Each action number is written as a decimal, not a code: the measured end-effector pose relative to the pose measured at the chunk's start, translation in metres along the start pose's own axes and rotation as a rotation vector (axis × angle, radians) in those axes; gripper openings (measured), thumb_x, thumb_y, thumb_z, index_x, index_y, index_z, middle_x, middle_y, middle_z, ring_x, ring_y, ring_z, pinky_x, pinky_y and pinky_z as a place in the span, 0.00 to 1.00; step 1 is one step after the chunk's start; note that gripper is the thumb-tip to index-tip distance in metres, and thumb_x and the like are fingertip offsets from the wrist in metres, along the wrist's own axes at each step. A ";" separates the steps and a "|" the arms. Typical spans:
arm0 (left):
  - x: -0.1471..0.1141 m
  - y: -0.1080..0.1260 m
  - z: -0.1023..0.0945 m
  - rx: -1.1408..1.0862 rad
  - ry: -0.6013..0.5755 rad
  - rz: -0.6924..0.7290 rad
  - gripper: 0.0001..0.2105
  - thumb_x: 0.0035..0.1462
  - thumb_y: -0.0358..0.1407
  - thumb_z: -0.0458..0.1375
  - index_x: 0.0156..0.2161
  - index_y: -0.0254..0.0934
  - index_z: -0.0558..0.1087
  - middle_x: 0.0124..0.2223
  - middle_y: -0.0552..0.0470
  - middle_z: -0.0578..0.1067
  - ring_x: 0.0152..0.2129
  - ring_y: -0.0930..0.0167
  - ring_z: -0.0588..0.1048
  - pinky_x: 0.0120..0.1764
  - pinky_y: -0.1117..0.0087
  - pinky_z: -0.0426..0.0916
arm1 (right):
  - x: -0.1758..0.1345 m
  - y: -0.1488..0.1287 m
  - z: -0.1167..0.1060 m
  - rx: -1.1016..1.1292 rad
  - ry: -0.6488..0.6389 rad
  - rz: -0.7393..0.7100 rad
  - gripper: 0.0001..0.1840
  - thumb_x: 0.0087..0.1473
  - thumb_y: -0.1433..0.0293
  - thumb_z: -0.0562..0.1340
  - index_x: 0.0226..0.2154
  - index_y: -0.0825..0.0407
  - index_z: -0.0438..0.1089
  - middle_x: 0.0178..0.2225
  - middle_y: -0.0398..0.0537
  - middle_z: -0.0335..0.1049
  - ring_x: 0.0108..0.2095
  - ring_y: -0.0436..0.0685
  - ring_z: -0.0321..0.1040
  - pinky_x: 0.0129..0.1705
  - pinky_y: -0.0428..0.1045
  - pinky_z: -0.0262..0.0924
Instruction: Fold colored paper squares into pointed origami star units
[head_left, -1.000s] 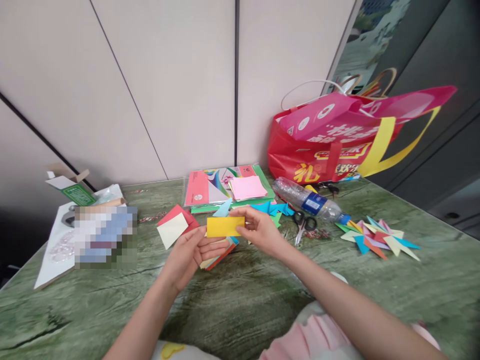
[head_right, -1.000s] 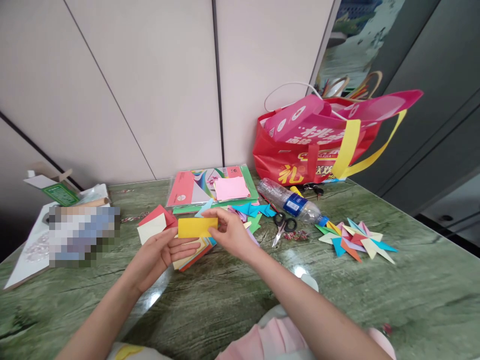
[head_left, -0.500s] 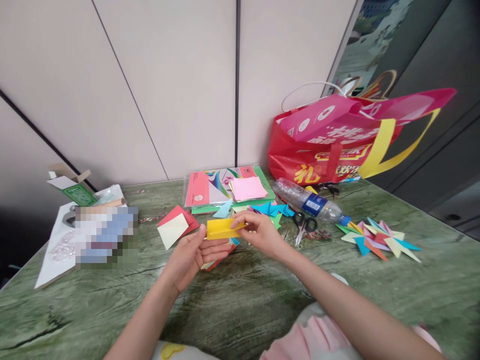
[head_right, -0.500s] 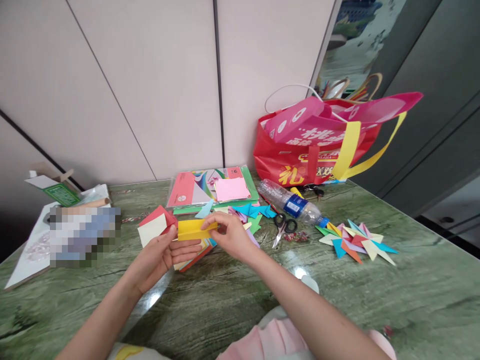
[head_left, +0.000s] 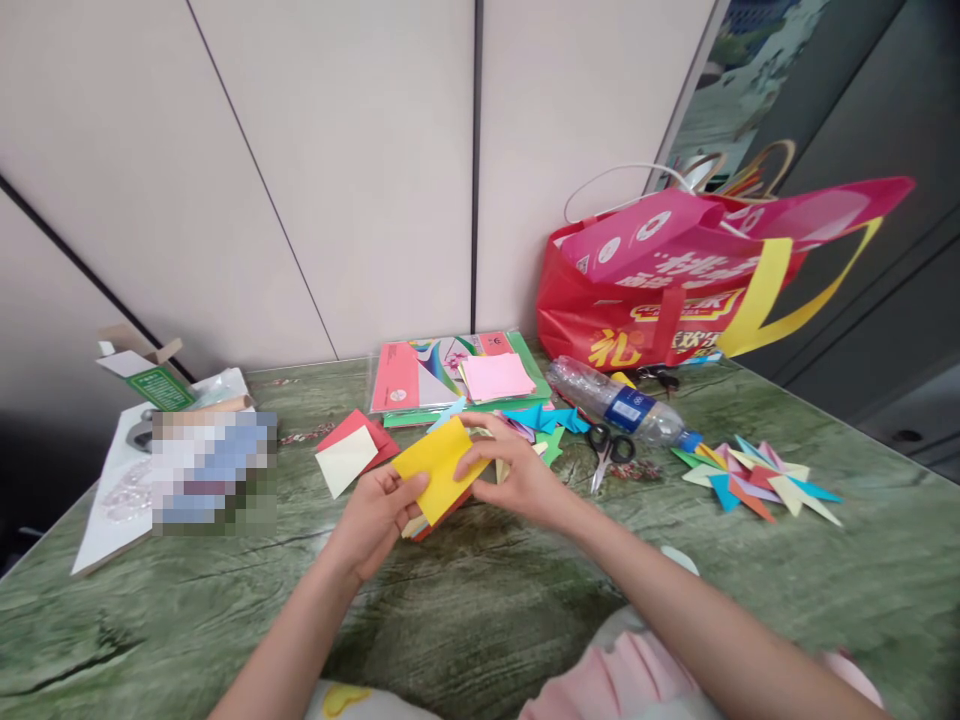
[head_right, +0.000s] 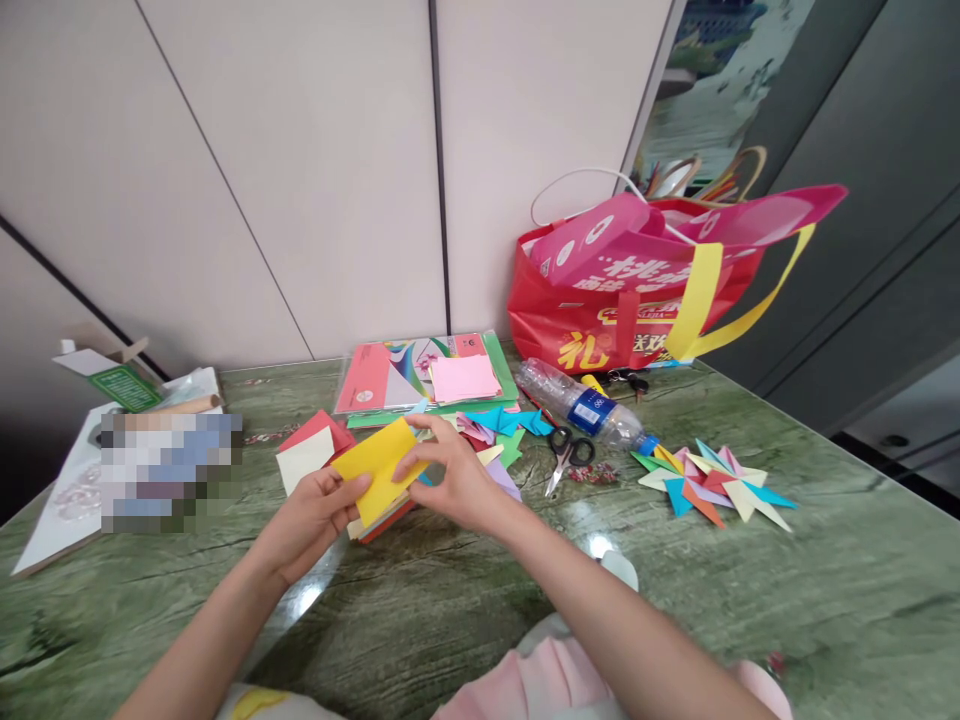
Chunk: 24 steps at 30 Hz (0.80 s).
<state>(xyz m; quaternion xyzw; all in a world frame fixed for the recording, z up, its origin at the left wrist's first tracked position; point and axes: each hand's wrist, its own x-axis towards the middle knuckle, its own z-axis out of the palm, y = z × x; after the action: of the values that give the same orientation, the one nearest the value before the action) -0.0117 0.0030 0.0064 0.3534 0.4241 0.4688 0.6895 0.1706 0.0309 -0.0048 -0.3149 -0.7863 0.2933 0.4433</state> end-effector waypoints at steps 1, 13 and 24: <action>0.000 0.000 0.001 -0.011 0.016 0.021 0.14 0.42 0.29 0.65 0.38 0.29 0.74 0.39 0.42 0.78 0.37 0.63 0.76 0.41 0.66 0.71 | -0.001 -0.002 0.002 -0.033 0.001 -0.002 0.10 0.40 0.80 0.61 0.27 0.51 0.72 0.53 0.50 0.55 0.54 0.58 0.53 0.51 0.53 0.52; -0.002 0.000 0.005 -0.012 -0.036 0.092 0.13 0.45 0.31 0.63 0.39 0.30 0.74 0.40 0.43 0.78 0.39 0.62 0.75 0.44 0.63 0.69 | -0.006 -0.011 0.019 -0.204 0.152 -0.028 0.03 0.43 0.66 0.65 0.24 0.49 0.72 0.58 0.47 0.48 0.59 0.64 0.40 0.56 0.62 0.41; -0.005 0.000 0.006 0.053 -0.169 0.066 0.13 0.48 0.30 0.60 0.42 0.31 0.72 0.45 0.44 0.76 0.41 0.64 0.73 0.47 0.62 0.67 | -0.002 -0.006 0.021 0.021 0.177 0.299 0.03 0.43 0.70 0.63 0.22 0.53 0.70 0.26 0.44 0.68 0.29 0.52 0.64 0.31 0.47 0.57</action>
<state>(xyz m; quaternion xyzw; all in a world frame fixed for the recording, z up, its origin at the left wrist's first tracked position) -0.0069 -0.0022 0.0103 0.4235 0.3646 0.4485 0.6975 0.1511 0.0217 -0.0109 -0.4485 -0.6855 0.3353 0.4653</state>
